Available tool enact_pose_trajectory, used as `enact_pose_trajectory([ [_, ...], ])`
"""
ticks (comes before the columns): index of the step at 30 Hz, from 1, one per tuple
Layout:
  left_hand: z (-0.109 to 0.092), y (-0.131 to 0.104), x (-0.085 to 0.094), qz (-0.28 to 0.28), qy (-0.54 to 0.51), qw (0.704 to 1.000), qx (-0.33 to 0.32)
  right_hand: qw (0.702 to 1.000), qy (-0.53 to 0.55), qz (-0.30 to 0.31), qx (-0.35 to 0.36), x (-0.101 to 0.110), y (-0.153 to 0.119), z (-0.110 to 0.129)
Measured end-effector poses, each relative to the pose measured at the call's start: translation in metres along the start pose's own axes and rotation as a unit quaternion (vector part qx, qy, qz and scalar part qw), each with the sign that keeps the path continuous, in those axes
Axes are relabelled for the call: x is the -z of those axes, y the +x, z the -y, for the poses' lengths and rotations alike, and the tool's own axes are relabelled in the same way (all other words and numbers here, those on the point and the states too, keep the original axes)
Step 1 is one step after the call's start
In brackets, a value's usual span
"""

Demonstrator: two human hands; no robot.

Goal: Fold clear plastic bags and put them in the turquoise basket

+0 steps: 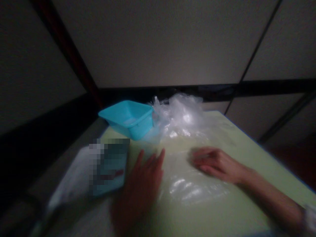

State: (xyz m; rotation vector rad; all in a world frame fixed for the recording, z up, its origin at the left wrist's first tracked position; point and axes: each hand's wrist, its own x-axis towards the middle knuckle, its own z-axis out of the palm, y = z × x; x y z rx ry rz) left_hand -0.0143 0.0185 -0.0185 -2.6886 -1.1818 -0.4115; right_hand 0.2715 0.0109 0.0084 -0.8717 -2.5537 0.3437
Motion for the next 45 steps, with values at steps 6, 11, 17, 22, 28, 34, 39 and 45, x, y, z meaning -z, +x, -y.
enact_pose_trajectory([
  [6,0.005,0.003,0.002,0.019,-0.031,0.999,0.018,0.999,0.034,0.020,0.022,0.000,0.002,0.008],
  [11,0.011,0.007,0.003,0.053,-0.057,0.997,0.002,0.997,0.048,0.054,0.034,0.000,0.004,0.021],
  [17,0.011,0.007,0.001,0.075,-0.063,0.995,-0.012,0.997,0.015,0.054,0.060,-0.003,0.003,0.022],
  [22,-0.005,-0.002,0.015,0.032,-0.118,0.985,-0.121,0.999,-0.010,0.024,0.021,0.001,0.002,0.009],
  [28,-0.039,-0.003,0.040,0.129,-0.207,0.929,-0.278,1.000,-0.011,-0.007,0.006,0.003,0.001,0.002],
  [34,-0.038,-0.003,0.046,0.117,-0.233,0.907,-0.330,0.999,-0.006,-0.050,-0.006,0.007,0.000,-0.002],
  [39,-0.036,-0.009,0.050,0.040,-0.242,0.915,-0.319,0.998,-0.007,-0.062,-0.011,0.006,0.000,-0.005],
  [45,-0.046,-0.016,0.038,0.008,-0.132,0.952,-0.278,0.999,0.015,-0.044,-0.021,-0.002,0.003,-0.008],
])
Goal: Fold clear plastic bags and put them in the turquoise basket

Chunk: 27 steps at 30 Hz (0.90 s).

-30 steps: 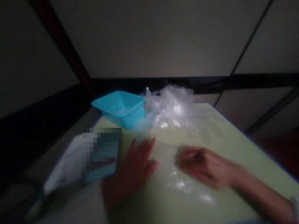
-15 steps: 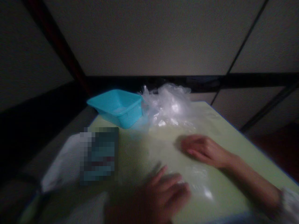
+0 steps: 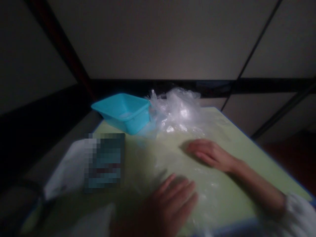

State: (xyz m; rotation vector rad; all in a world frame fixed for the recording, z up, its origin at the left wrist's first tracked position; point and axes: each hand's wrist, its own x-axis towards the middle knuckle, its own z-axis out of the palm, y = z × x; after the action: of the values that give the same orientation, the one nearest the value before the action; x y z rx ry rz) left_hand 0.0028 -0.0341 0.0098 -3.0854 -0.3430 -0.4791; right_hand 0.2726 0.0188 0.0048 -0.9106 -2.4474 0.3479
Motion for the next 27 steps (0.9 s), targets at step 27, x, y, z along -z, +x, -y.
enact_pose_trajectory([
  [27,-0.006,0.003,-0.014,-0.053,-0.088,0.993,-0.050,0.991,-0.076,0.105,-0.026,-0.002,0.014,-0.005],
])
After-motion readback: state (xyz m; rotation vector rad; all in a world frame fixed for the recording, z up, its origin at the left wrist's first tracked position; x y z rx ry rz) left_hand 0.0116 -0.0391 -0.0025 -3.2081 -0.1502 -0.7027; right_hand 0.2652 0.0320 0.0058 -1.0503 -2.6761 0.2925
